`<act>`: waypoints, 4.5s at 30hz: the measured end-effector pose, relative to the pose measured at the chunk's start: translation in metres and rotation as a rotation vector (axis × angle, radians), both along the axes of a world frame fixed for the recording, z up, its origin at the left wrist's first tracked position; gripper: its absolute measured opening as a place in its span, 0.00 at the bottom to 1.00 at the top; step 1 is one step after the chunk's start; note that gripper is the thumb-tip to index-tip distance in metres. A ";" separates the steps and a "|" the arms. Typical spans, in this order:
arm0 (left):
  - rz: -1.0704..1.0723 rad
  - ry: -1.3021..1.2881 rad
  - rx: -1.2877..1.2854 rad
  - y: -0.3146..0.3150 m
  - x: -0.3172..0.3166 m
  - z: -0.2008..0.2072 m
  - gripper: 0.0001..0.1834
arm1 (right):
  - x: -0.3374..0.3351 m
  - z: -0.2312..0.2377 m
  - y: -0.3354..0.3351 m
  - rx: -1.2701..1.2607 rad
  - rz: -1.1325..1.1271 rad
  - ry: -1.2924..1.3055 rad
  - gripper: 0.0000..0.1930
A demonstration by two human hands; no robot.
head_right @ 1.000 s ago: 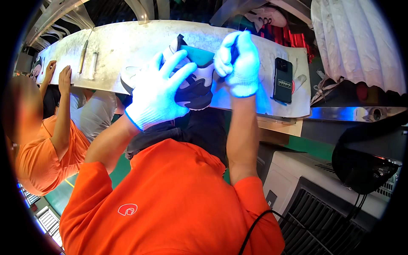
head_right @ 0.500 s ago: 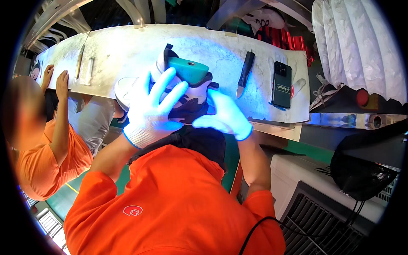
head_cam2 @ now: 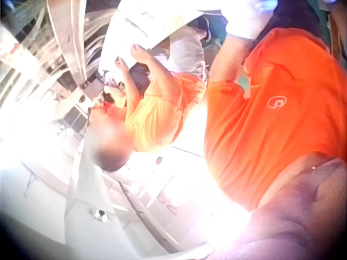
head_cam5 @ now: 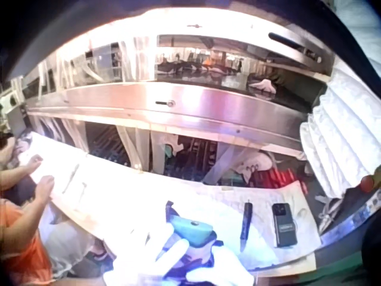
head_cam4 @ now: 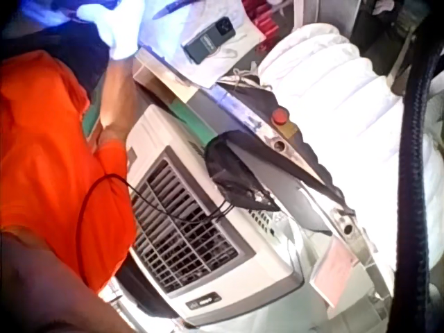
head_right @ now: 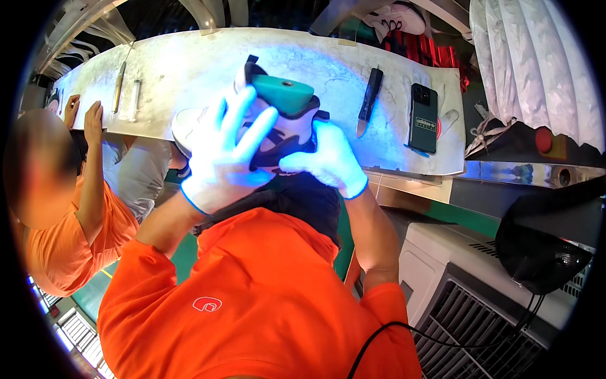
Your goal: The person cleans a white and black sneaker using a small black tool and a cloth. They repeatedly rub the tool along the shoe's sole and upper, then wipe the surface with a cloth. The person handles the shoe one at a time, rotating it to access different areas.
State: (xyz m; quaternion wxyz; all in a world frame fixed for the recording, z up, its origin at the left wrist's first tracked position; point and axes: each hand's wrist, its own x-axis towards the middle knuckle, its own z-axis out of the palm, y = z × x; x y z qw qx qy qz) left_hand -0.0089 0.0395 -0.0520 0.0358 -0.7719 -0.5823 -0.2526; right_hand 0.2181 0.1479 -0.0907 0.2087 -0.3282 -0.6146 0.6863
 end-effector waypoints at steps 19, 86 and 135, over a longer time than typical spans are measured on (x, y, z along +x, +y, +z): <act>0.040 -0.210 -0.169 -0.003 -0.034 0.003 0.64 | -0.018 0.008 -0.034 0.125 -0.261 -0.173 0.46; -0.216 -0.265 -0.193 0.026 -0.080 -0.051 0.63 | 0.003 -0.049 -0.045 0.855 -0.251 -0.210 0.53; 0.132 -1.197 -0.137 -0.014 -0.065 0.030 0.40 | 0.009 -0.098 -0.042 0.574 -0.166 0.184 0.31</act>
